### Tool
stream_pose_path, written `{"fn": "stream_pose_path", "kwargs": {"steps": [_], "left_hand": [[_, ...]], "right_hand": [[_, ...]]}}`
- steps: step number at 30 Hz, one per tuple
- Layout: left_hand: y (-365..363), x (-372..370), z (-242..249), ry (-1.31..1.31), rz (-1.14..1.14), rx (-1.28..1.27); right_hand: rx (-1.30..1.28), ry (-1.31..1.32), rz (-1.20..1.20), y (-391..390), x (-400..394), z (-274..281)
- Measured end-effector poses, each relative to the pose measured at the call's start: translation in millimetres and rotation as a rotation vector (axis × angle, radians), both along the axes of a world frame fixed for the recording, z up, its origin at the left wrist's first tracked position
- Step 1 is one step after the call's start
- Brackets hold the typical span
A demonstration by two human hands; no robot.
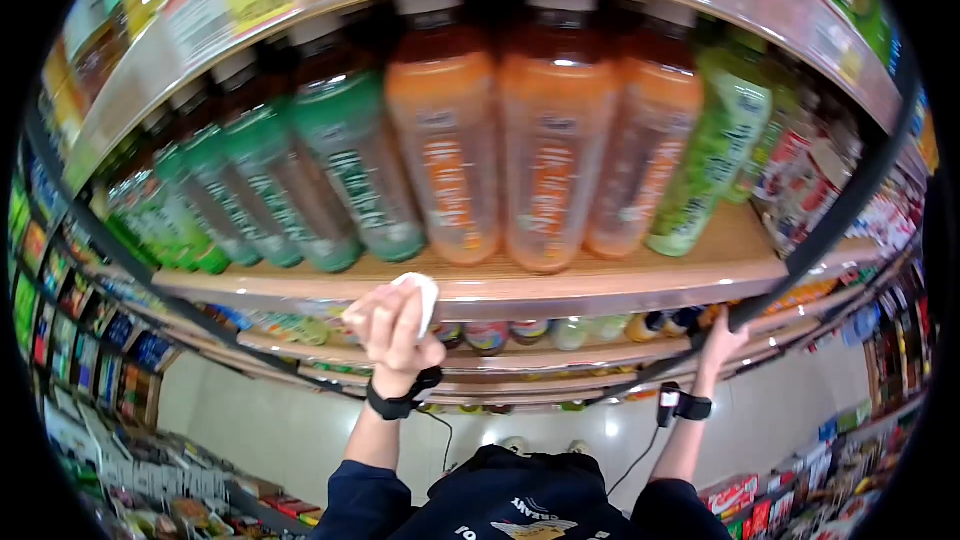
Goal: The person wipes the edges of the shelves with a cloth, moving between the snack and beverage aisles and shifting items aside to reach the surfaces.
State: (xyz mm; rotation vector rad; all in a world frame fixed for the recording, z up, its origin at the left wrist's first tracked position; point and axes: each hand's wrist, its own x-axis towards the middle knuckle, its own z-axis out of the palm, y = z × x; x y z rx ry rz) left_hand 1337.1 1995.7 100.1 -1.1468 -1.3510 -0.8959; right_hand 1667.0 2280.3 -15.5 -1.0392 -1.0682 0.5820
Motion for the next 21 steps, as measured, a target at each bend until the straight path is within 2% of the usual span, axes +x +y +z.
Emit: {"fn": "stream_pose_path", "kwargs": {"steps": [2,12,16,21], "left_hand": [[-7,-9,3,0.032,-0.016,0.011],[-35,-31,3,-0.038,0.115,0.029],[-30,-25,8,-0.056,0.099,0.063],[-16,-6,12,-0.212,0.160,0.155]], "right_hand": [[-0.032,-0.085,0.008,10,10,-11],[0.017,-0.044,-0.018,16,11,-18],[-0.009,-0.042,-0.019,12,9,-14],[-0.039,-0.091,-0.031,10,11,-17]]}}
